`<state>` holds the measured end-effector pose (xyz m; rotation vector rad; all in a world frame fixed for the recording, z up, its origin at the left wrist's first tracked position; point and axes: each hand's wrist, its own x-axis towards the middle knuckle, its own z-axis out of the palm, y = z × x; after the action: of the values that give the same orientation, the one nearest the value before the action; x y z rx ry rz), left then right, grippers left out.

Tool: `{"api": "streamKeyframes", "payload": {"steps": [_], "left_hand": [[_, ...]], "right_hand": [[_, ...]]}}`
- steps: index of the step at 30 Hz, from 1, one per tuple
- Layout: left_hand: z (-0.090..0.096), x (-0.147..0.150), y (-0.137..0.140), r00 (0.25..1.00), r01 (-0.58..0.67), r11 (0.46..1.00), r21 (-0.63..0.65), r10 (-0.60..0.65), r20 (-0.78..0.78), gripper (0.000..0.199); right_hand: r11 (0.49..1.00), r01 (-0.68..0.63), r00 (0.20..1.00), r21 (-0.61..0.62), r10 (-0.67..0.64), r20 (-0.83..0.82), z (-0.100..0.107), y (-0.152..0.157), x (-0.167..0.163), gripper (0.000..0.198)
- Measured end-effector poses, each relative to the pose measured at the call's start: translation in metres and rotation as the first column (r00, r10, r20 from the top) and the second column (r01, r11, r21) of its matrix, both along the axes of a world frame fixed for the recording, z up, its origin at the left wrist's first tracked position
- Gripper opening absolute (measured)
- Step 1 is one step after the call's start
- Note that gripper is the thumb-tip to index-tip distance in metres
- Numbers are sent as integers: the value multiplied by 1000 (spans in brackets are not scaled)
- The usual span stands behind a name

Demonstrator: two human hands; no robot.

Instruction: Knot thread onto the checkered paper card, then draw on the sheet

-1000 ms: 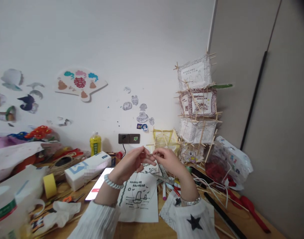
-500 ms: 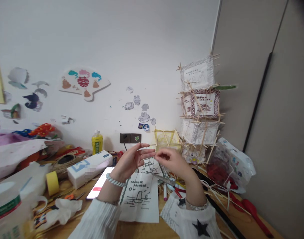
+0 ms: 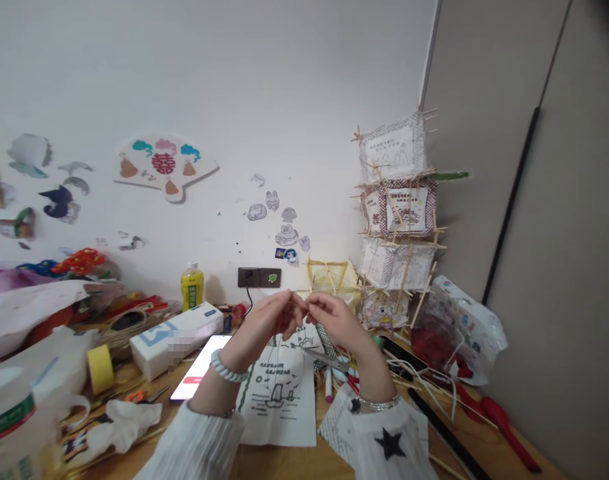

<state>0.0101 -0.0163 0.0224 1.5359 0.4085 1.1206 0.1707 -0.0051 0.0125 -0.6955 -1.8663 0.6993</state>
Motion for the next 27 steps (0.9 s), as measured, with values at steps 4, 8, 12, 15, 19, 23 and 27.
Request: {"api": "streamKeyframes", "payload": {"steps": [4, 8, 12, 15, 19, 23, 27], "left_hand": [[2, 1, -4, 1000, -23, 998, 61, 23, -9, 35], [1, 1, -4, 998, 40, 999, 34, -41, 40, 35], [0, 0, -2, 991, 76, 997, 17, -78, 112, 30], [-1, -2, 1, 982, 76, 997, 10, -77, 171, 28], [-4, -5, 8, 973, 109, 994, 7, -108, 202, 30], [-5, -11, 17, 975, 26, 1000, 14, -28, 222, 30], [-4, -17, 21, 970, -64, 998, 19, 58, 234, 30]], "right_hand": [[981, -97, 994, -168, 87, -64, -6, 4, -8, 17], [933, -247, 969, -263, 245, -40, -8, 3, -16, 21], [903, -292, 952, -314, 307, -3, -10, 4, -14, 25], [902, -284, 952, -324, 304, 12, -12, 6, -12, 28], [911, -227, 964, -345, 262, 56, -12, 7, -12, 29], [943, -155, 982, -293, 180, 58, -12, 9, -8, 24], [981, 24, 997, -193, -38, -65, -12, 14, 3, 18]]}}
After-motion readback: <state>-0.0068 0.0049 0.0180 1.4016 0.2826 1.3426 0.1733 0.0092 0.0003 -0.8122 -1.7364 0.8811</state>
